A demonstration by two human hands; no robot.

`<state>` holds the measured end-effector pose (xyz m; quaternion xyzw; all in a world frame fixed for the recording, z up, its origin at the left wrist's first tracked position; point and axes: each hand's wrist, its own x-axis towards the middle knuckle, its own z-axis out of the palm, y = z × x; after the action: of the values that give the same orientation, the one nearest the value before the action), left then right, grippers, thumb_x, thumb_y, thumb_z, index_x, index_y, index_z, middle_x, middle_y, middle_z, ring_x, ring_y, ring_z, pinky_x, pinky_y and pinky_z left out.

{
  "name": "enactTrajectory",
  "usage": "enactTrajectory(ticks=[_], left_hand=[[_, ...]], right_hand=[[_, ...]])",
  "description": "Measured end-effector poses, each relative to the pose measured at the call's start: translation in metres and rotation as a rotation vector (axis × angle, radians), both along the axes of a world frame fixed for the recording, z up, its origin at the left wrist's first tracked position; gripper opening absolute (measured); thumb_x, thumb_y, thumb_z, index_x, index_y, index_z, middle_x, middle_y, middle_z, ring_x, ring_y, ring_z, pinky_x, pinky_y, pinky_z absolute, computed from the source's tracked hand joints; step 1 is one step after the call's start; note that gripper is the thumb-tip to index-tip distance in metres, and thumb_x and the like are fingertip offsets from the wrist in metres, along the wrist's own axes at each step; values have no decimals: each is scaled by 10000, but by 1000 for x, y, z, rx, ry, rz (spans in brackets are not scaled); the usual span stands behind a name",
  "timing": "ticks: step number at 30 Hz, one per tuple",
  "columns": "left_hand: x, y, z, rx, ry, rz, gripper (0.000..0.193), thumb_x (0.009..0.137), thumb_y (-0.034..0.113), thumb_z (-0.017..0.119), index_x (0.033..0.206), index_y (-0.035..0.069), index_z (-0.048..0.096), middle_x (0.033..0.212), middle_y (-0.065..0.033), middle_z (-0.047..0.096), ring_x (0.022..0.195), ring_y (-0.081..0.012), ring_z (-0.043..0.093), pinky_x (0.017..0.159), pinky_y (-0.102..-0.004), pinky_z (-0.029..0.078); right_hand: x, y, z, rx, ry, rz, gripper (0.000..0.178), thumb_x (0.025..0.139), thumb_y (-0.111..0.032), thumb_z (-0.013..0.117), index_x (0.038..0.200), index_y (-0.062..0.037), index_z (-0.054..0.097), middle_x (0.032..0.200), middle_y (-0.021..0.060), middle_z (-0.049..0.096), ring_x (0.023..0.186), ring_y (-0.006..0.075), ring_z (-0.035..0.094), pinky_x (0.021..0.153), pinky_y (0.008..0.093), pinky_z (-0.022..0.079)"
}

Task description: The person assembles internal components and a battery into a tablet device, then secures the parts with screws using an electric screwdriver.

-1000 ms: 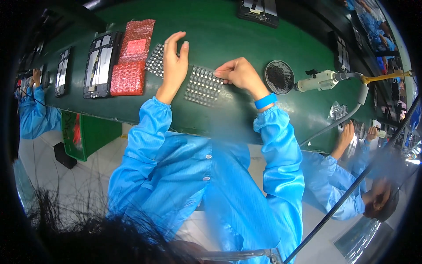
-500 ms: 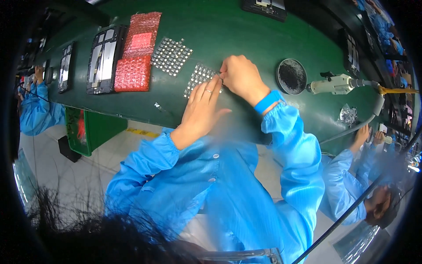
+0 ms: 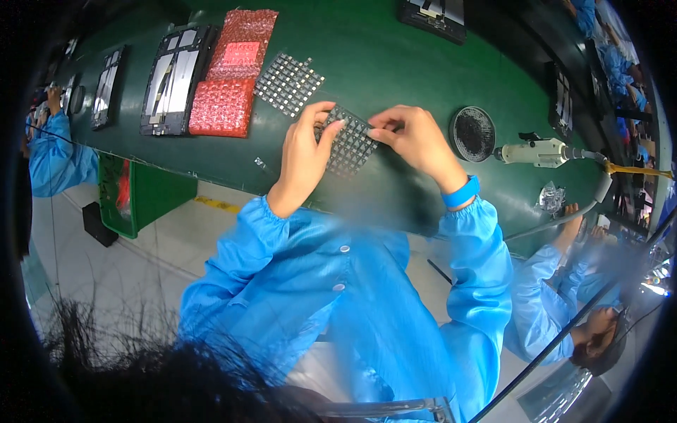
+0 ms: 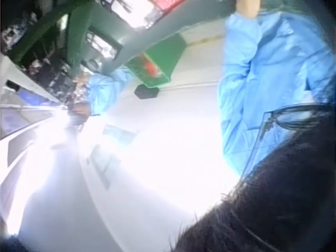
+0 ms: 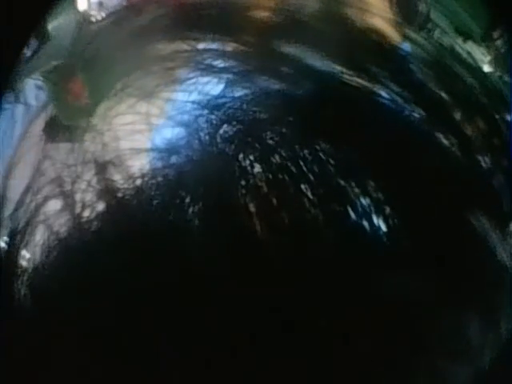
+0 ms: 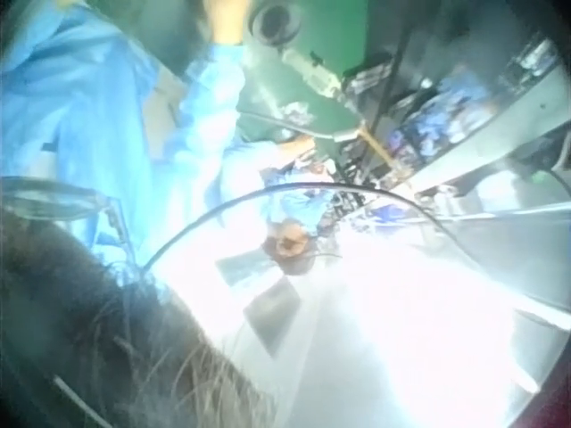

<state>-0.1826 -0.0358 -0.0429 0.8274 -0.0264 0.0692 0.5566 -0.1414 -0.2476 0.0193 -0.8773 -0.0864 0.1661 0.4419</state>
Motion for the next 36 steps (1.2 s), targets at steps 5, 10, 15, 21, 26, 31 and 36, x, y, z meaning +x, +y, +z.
enactTrajectory(ticks=[5, 10, 15, 21, 26, 31, 36], left_hand=[[-3, -5, -5, 54, -91, 14, 273, 938, 123, 705, 1198, 67, 645, 941, -71, 728, 888, -275, 660, 855, -410, 441], [-5, -7, -7, 115, -159, 45, 284, 955, 113, 683, 1230, 52, 645, 968, -106, 708, 916, -285, 648, 861, -411, 434], [-8, -9, -3, 208, -261, 36, 461, 932, 137, 703, 1351, 7, 563, 1266, -191, 588, 1138, -369, 555, 978, -471, 432], [-47, -16, 14, 478, -102, -240, 743, 896, 243, 748, 1473, -80, 410, 1487, -226, 425, 1340, -421, 437, 1140, -499, 376], [-48, -21, 1, 511, -144, -209, 790, 880, 269, 760, 1462, -122, 397, 1497, -253, 410, 1360, -439, 417, 1155, -503, 370], [-40, -22, 0, 523, -178, -193, 727, 892, 295, 742, 1392, -149, 457, 1462, -259, 432, 1316, -424, 452, 1126, -496, 405], [-47, -21, -3, 497, -152, -183, 757, 891, 251, 753, 1451, -126, 410, 1509, -253, 387, 1379, -439, 393, 1147, -498, 375]], right_hand=[[21, 16, -17, 117, -12, 72, 210, 872, -107, 798, 1031, 24, 759, 879, 124, 763, 796, 179, 718, 766, 316, 577], [37, 15, -26, 36, 116, 168, 168, 885, -79, 772, 1003, 38, 746, 887, 123, 767, 826, 177, 728, 773, 319, 579], [41, 9, -31, 98, 156, 212, 137, 879, -46, 747, 993, 28, 752, 876, 127, 775, 812, 183, 740, 744, 328, 580], [30, 38, -21, -290, -44, 150, 113, 800, -32, 742, 893, 31, 754, 797, 219, 724, 746, 350, 725, 699, 422, 567], [11, 50, -19, -408, -236, 96, 126, 781, -45, 732, 882, 25, 760, 811, 228, 717, 764, 400, 707, 725, 457, 573], [13, 46, -25, -374, -350, 109, 130, 791, -46, 707, 893, 7, 768, 865, 206, 724, 788, 412, 689, 752, 472, 570], [19, 36, -34, -191, -257, 113, 132, 860, -83, 736, 931, 24, 767, 848, 169, 747, 758, 295, 720, 718, 406, 572]])
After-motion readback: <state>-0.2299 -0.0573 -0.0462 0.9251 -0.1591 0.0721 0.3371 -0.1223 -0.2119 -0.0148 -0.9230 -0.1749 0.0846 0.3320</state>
